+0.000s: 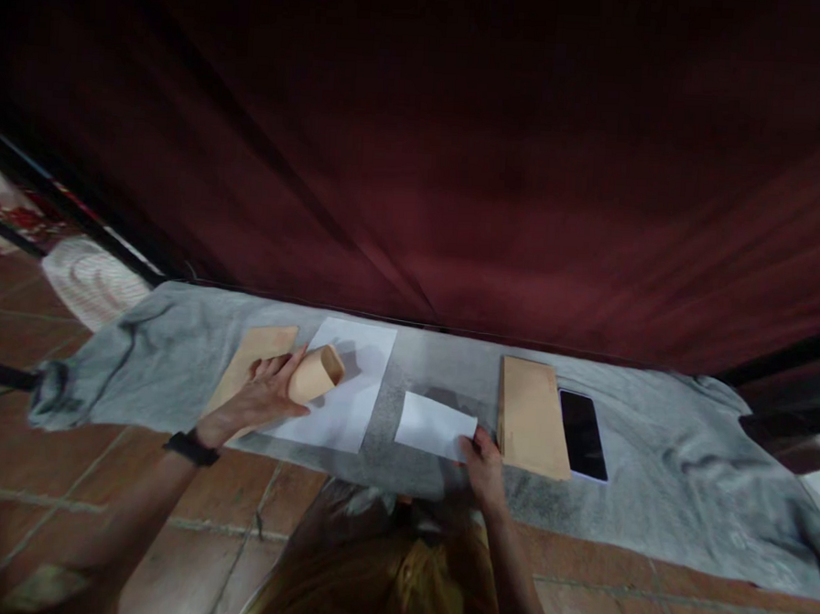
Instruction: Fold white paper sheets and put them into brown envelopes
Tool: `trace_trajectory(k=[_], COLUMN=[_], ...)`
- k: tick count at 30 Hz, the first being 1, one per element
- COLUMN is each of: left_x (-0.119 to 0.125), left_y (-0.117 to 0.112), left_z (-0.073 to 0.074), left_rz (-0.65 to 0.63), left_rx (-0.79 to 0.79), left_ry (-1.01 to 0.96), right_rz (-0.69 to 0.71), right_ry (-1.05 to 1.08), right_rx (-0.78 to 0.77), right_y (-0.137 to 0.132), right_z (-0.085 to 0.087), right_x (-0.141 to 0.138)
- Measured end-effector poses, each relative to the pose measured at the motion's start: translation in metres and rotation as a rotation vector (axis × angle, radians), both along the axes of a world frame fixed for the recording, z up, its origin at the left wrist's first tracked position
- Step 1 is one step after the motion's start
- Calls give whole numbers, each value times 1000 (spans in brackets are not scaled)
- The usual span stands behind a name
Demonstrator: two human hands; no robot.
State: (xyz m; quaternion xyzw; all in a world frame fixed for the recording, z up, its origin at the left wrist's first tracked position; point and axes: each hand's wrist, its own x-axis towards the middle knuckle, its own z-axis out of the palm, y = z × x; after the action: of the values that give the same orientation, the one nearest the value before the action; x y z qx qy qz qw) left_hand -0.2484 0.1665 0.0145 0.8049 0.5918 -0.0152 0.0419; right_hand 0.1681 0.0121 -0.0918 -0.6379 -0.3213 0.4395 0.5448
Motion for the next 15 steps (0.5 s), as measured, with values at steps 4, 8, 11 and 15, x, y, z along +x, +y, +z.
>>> trace_trajectory(k=[4, 8, 11, 15], left_x=[31, 65, 84, 96], left_y=[-17, -29, -34, -37], left_z=[-2, -8, -11, -12], left_rz=[-139, -266, -313, -348], left_rx=[82, 132, 142, 170], left_ry=[-96, -154, -163, -138], right_rz=[-83, -91, -41, -66], right_ry=[181, 243, 206, 46], right_rx=[12, 57, 101, 147], right_y=[2, 9, 15, 17], right_z=[11, 26, 34, 36], right_x=[-7, -18, -22, -17])
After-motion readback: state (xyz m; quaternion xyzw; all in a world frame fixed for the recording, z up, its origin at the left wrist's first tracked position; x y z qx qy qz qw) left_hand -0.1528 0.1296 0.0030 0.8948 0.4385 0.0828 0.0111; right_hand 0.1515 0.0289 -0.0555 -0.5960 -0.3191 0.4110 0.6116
